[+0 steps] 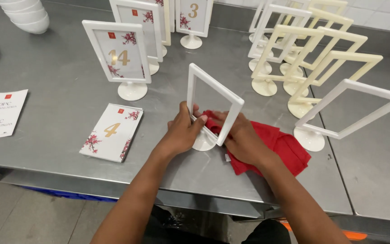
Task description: Clean table number stands and insert numbered cards into them.
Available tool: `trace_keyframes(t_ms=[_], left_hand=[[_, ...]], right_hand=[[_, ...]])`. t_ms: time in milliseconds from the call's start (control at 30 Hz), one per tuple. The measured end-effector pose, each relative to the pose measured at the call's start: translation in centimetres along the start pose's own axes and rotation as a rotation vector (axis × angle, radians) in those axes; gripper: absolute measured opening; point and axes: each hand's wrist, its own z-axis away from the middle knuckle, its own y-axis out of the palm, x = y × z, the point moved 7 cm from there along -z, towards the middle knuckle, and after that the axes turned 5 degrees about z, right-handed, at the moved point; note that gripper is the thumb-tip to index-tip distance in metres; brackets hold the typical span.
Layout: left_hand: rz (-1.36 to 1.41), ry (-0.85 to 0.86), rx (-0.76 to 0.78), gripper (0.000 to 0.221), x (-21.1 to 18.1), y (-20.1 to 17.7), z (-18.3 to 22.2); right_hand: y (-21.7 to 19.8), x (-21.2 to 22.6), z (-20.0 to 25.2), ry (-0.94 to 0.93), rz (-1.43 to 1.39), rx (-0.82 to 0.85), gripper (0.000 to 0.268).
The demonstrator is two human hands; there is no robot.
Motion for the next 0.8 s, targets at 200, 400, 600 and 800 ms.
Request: trace_keyframes(t_ms=[200, 400, 600, 800], left_hand=[[0.017, 0.008, -0.013, 0.044, 0.1, 0.1, 0.4], [0.027, 0.028, -0.028, 0.039, -0.1, 0.2, 0.2], [0.030, 0.035, -0.017, 0.032, -0.1, 0.3, 0.2], [0.040, 0.034, -0.024, 0.034, -0.1, 0.3, 0.2]], right_hand=[[0.6, 1.1, 1.6, -0.150, 0.029, 0.149, 0.018], [2.4, 2.4, 5.0, -0.240, -0.024, 0.195, 0.048], [2.0, 2.3, 4.7, -0.196, -0.111, 0.202, 0.052], [1.6, -0.8, 3.9, -0.132, 0.090, 0.118, 0.054]])
